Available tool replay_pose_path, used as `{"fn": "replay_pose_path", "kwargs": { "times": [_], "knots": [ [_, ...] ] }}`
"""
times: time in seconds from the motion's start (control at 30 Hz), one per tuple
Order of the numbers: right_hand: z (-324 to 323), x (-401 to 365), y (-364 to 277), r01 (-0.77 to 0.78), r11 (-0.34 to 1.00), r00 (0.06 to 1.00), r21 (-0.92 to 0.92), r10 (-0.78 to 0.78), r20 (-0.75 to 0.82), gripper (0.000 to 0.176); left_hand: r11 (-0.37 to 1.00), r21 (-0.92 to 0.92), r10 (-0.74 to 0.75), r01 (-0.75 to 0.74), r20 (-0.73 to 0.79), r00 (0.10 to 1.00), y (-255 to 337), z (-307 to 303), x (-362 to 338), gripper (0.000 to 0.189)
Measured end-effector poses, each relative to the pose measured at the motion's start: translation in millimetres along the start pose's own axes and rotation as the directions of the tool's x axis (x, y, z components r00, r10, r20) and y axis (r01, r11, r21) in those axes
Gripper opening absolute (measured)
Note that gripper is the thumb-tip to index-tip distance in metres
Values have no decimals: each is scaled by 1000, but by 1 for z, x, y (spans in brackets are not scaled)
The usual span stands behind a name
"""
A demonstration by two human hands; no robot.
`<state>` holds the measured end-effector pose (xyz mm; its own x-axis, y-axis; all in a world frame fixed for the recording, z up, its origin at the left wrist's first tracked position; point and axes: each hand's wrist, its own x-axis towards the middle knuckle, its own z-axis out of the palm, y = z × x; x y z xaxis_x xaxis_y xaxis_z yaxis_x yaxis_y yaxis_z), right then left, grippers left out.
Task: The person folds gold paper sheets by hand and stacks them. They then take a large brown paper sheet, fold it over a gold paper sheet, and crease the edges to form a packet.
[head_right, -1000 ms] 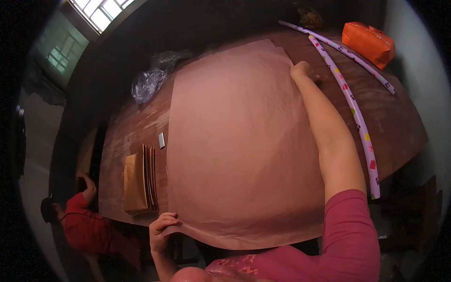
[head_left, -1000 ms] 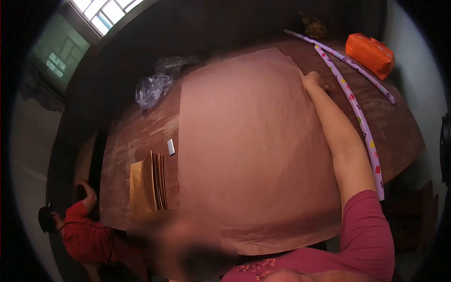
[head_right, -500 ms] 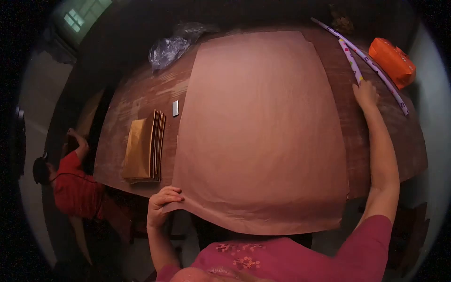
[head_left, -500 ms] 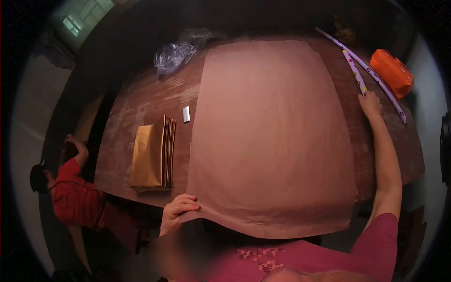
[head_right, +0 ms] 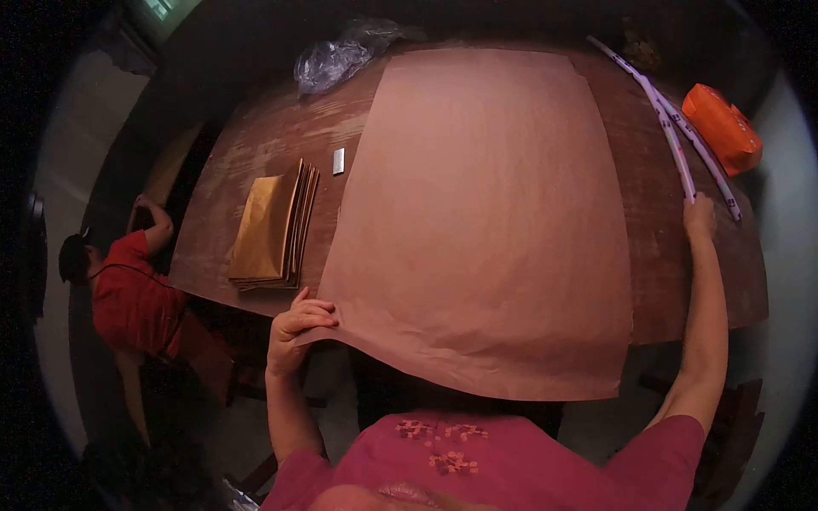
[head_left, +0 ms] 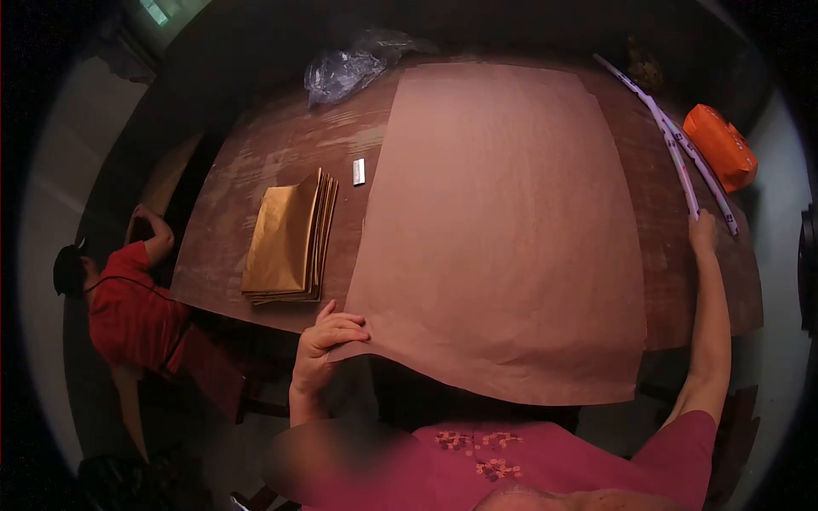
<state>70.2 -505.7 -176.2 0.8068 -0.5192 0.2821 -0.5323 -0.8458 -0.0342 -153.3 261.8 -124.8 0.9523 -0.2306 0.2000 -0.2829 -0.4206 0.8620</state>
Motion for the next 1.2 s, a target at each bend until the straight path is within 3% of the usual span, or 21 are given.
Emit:
{"fn": "replay_pose_path", "kwargs": {
  "times": [0.07,0.13,0.17,0.27,0.4,0.57,0.73,0.8,0.93,1.03,1.13,1.2],
  "knots": [
    [0,4,-2,209,975,966,76,-194,-170,34,1000,-17,-8,8,-10,1000,0,1,-2,15],
    [-40,-24,-44,476,843,862,251,-392,-321,33,1000,-25,-9,9,-9,1000,1,3,-5,15],
    [-65,-42,-73,548,768,832,333,-455,-318,32,999,-32,-19,18,-16,1000,2,4,-6,15],
    [-124,-98,-155,660,515,724,547,-629,-282,31,999,-38,-8,7,-29,1000,11,7,-9,10],
    [-124,-129,-225,807,213,443,551,-835,-326,29,999,-41,22,-23,-35,999,17,11,-19,17],
    [-84,-147,-263,801,159,331,578,-921,-206,35,999,-38,33,-36,-78,996,43,11,-23,15],
    [-81,-154,-253,837,235,320,495,-943,-94,41,995,-71,53,-64,-154,987,62,12,-15,15],
    [-82,-150,-252,835,174,245,522,-967,-68,43,991,-116,40,-62,-184,982,68,12,-5,15],
    [-73,-138,-257,835,109,186,540,-978,-90,47,983,-170,22,-69,-262,965,81,13,26,12],
    [-78,-135,-260,850,129,167,510,-986,-29,49,988,-141,15,-54,-267,963,82,5,52,8],
    [-97,-134,-266,827,174,159,534,-984,75,43,966,-258,-108,33,-282,953,82,-6,76,9],
    [-108,-131,-270,737,326,229,592,-945,235,47,951,-307,-131,26,-326,936,81,-7,97,11]
  ]
}}
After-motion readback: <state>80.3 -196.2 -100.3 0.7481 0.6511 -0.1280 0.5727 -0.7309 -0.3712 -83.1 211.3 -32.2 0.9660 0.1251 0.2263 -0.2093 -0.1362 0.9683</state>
